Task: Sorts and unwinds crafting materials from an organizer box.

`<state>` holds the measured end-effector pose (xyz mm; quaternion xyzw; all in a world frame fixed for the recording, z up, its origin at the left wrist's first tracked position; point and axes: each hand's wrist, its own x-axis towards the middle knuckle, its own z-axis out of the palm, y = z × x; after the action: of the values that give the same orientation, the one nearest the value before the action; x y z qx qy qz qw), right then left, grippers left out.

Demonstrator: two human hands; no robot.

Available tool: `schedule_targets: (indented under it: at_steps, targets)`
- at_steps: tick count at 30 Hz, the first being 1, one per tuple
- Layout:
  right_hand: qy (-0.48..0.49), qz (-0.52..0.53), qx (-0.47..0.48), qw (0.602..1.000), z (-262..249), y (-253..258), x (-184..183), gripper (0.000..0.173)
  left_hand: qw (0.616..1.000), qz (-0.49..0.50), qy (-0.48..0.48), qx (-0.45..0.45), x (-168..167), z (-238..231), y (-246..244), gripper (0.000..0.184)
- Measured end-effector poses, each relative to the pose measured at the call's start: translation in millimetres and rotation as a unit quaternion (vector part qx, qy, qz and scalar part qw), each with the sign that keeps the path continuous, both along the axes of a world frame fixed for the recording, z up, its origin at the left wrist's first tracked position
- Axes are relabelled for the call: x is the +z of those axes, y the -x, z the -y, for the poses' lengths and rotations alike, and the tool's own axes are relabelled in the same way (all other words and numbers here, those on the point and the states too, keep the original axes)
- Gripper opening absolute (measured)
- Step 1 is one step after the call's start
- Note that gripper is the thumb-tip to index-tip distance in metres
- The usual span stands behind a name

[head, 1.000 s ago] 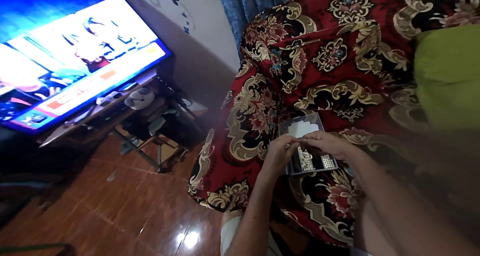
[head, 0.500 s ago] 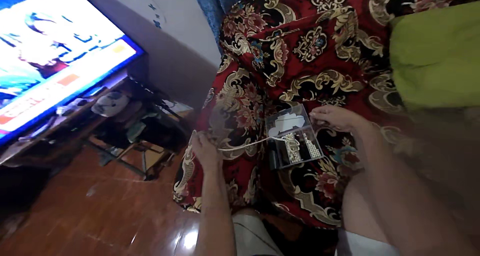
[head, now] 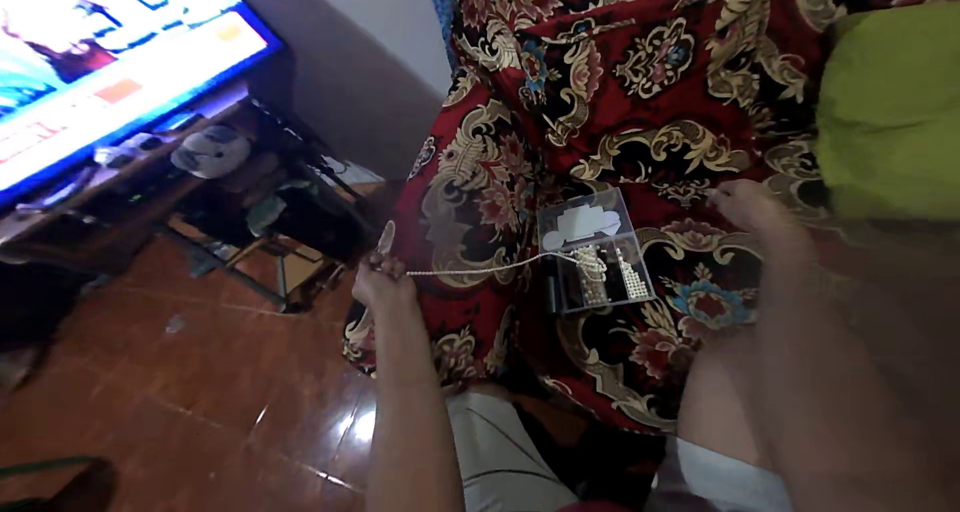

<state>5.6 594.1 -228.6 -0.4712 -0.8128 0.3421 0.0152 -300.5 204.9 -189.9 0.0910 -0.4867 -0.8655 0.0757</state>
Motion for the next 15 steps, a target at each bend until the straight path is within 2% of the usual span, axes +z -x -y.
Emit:
schedule_targets:
  at_steps: [3, 5, 9, 15]
  targets:
    - [0.023, -0.003, 0.042, 0.999, 12, 12, 1, 0.039, 1.0, -0.019, 0.004, -0.008, -5, 1, 1, 0.03]
    - [0.044, -0.016, 0.104, 0.993, 24, 26, -6, 0.036, 0.999, -0.037, 0.009, -0.014, -9, 0, 1, 0.028]
    - [0.029, 0.0, 0.209, 0.977, 59, 48, -11, 0.029, 0.996, -0.07, 0.045, -0.028, -11, 0, -4, 0.028]
    - [0.009, 0.075, 0.221, 0.972, 96, 71, -15, 0.027, 0.993, -0.089, 0.062, -0.037, -14, 1, -4, 0.027]
